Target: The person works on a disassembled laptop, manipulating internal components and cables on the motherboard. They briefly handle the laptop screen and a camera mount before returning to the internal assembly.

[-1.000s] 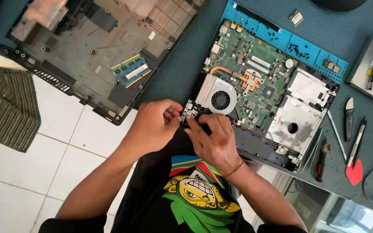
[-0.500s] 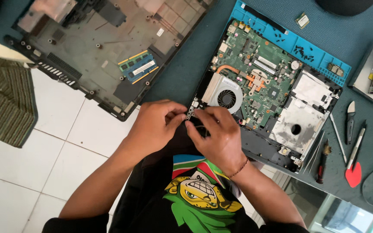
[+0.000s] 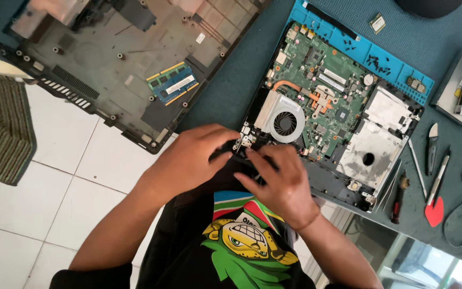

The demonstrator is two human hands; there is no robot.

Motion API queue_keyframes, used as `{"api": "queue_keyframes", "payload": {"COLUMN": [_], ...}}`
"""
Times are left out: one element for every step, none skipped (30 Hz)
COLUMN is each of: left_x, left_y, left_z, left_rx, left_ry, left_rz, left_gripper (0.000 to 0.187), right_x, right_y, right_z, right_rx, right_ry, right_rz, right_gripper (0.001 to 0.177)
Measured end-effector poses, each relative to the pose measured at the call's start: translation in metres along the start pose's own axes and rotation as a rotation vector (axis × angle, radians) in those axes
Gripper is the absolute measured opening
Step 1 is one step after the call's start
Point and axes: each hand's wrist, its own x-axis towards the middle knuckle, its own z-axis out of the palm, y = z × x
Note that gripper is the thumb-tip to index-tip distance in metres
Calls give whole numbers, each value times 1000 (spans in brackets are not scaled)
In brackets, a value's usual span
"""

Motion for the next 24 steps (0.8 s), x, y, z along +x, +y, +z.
{"api": "queue_keyframes", "payload": {"left_x": [-1,-1,-2,-3,-3,-3,-2,-1,1,1,1,1,1,1,-1,-4,-8,-11,-11,-11,-11,-10,-8,-6], "left_y": [-8,-15,-23,-26,-30,-34,-30,-26,-23,-30,-37,-44,-44,-43,-42,-49,-57,-65,-65,-65,-66,-64,-63,-62], "left_z": [2,5,6,9,11,14,12,10,7,10,13,17,17,18,18,24,29,34,36,38,40,41,41,41], "left_rx": [-4,143,294,294,331,369,368,394,421,421,454,486,487,566,648,649,661,674,672,680,690,689,665,640], "left_ry": [-4,10,27,27,62,98,97,119,142,142,151,161,159,228,298,298,310,321,318,375,435,433,467,502], "left_rz": [-1,153,307,307,360,414,414,446,479,481,515,549,551,624,692,690,708,725,725,760,795,795,815,835], "left_gripper": [30,29,28,28,25,23,23,19,14,14,17,19,19,14,9,9,13,18,18,15,13,13,11,9], "right_x": [-1,-1,-1,0,1,1,2,2,3,5,6,7,7,7,7,7,7,7,7,6,7,6,6,6], "right_y": [0,-1,-1,0,1,3,3,4,5,5,5,5,6,6,6,7,8,10,10,11,12,11,12,12], "right_z": [4,8,13,15,17,19,20,20,21,20,19,18,17,17,16,16,16,16,16,16,16,15,15,16], "right_rx": [-2,-51,-99,-98,-98,-98,-98,-99,-101,-102,-71,-39,-41,-34,-25,-23,-27,-32,-31,-28,-26,-25,-24,-24], "right_ry": [-3,31,67,67,94,122,121,138,156,157,155,153,155,148,138,138,131,123,123,121,120,120,121,122], "right_rz": [5,-29,-67,-66,-71,-75,-74,-81,-89,-88,-82,-75,-74,-77,-81,-81,-89,-96,-93,-96,-102,-100,-99,-98], "right_gripper": [32,28,24,24,22,21,21,21,21,21,19,17,17,17,17,17,17,16,16,16,15,15,16,16]}}
